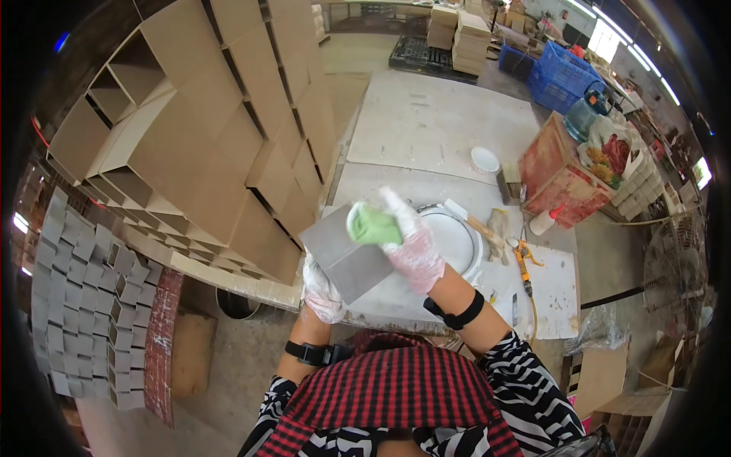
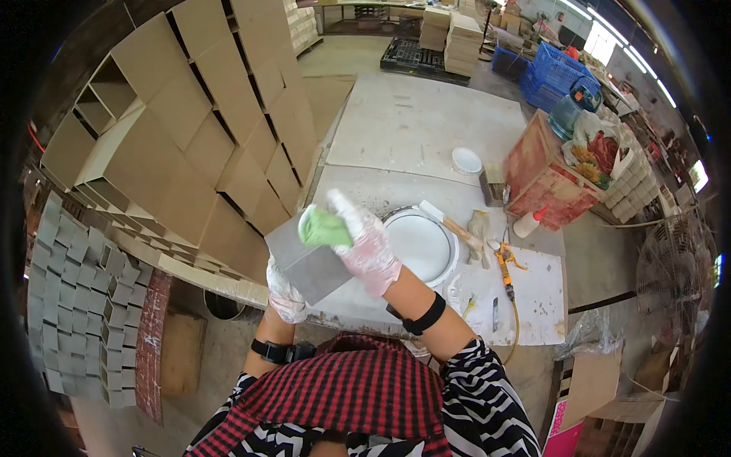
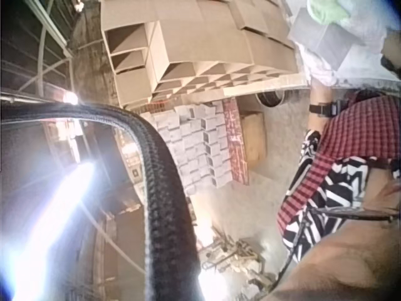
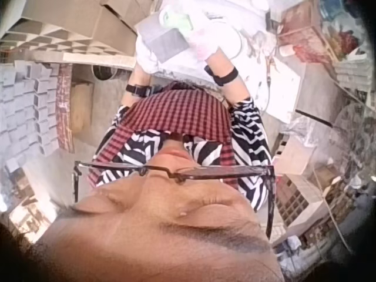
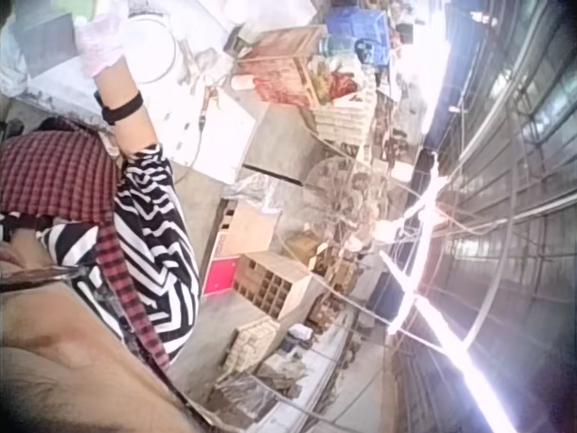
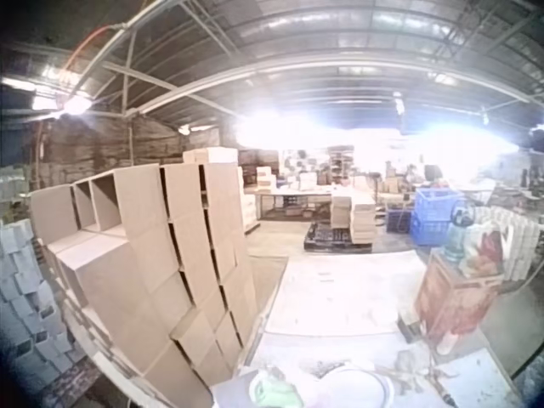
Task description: The person picks up a box from a stack, applies a white substance to its interior edges using a sponge, and places the box onto a pallet.
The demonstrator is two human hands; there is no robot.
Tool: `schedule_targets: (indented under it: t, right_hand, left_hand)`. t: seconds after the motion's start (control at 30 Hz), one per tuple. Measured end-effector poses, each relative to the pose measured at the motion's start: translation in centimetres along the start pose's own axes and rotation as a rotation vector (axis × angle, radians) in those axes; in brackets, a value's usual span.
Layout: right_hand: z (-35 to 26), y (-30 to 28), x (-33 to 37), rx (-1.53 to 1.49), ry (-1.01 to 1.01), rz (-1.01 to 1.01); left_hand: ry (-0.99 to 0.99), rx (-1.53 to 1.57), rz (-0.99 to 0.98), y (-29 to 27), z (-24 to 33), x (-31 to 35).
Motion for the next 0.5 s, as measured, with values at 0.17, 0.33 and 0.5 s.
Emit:
schedule_targets:
  t: [0.17, 0.33, 0.5]
  right_hand:
    - [2.4, -0.3, 1.2, -0.096, 0.143, 0.086]
    - [5.3, -0.4, 4.2, -0.585, 0.452, 0.266]
    - [4.8, 0.9, 7.4, -0.702, 0.498, 0.297]
  left_hand:
    - [0.034, 0.002, 0.068, -0.5, 0.2, 2.6]
    - [0.175, -0.215, 0.087, -3.3, 2.4, 6.1]
    - [0.105, -0.012, -0.023, -4.1, 2.9, 10.1]
Point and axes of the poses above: each hand's wrist, its own x-axis away from the middle knuckle, its own y-axis out of the palm, z = x × y, the point moved 10 cm from there along -x, towards the middle knuckle, and after that the axes turned 10 degrees about -y, right-handed, at the moved point
